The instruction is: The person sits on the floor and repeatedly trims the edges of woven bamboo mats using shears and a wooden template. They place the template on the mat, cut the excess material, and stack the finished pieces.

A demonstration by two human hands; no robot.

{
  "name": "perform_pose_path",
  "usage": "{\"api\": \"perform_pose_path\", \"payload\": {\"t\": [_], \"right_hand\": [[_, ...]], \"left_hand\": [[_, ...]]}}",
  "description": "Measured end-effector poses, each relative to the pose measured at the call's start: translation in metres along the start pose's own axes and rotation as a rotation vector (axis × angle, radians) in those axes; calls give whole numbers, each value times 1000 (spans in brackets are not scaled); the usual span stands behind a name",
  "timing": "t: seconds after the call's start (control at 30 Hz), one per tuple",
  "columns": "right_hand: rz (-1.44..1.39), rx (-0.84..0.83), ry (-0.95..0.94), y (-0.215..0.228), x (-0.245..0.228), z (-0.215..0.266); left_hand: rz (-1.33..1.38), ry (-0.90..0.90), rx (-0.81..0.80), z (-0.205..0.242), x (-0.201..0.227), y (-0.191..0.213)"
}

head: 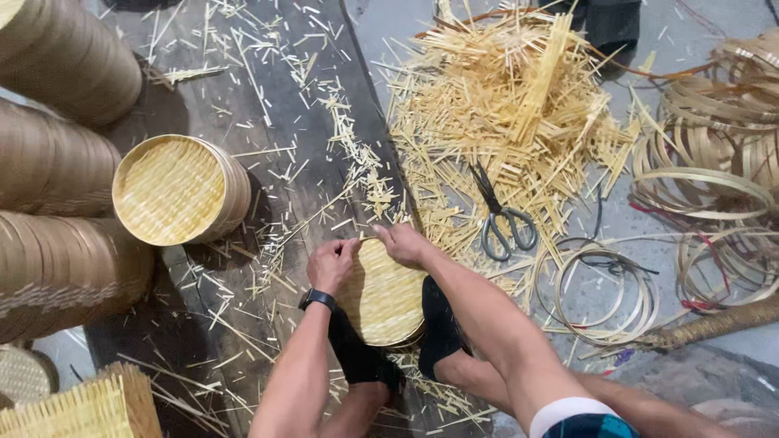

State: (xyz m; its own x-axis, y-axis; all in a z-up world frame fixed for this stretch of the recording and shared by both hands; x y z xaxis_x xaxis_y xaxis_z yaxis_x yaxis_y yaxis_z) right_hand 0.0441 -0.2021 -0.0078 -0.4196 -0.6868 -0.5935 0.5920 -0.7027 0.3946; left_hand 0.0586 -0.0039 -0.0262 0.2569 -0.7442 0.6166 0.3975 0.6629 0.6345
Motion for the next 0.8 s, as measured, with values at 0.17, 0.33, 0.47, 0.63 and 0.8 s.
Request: {"api": "perform_pose_path", "payload": {"t": [0.17, 0.33, 0.47, 0.63, 0.8], "right_hand": [[81, 14, -34, 3, -8, 6], [491, 246, 330, -15, -56, 21], [531, 62, 302, -13, -78, 31], [529, -37, 66, -3, -100, 40], [545, -26, 79, -4, -101, 34]], "left_hand": [[9, 27, -114, -10, 1, 6], [32, -30, -18, 1, -1, 9], [-280, -317, 526, 49, -5, 24], [-9, 99, 379, 85, -56, -6], [95, 103, 378, 75, -62, -15]]}}
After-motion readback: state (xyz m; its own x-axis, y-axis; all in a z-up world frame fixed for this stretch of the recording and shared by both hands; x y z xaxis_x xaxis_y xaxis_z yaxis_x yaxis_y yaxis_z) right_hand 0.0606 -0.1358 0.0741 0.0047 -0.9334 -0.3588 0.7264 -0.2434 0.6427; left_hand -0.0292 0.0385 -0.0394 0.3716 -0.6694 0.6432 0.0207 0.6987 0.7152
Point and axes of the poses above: each hand's wrist, its own z-axis away from the middle knuckle, its own y-axis out of the back of the hand, x = y × z, the point moved 4 cm from there along -z, towards the middle knuckle, and after that the axes turned 10 degrees about -x, right-handed, at the moved point
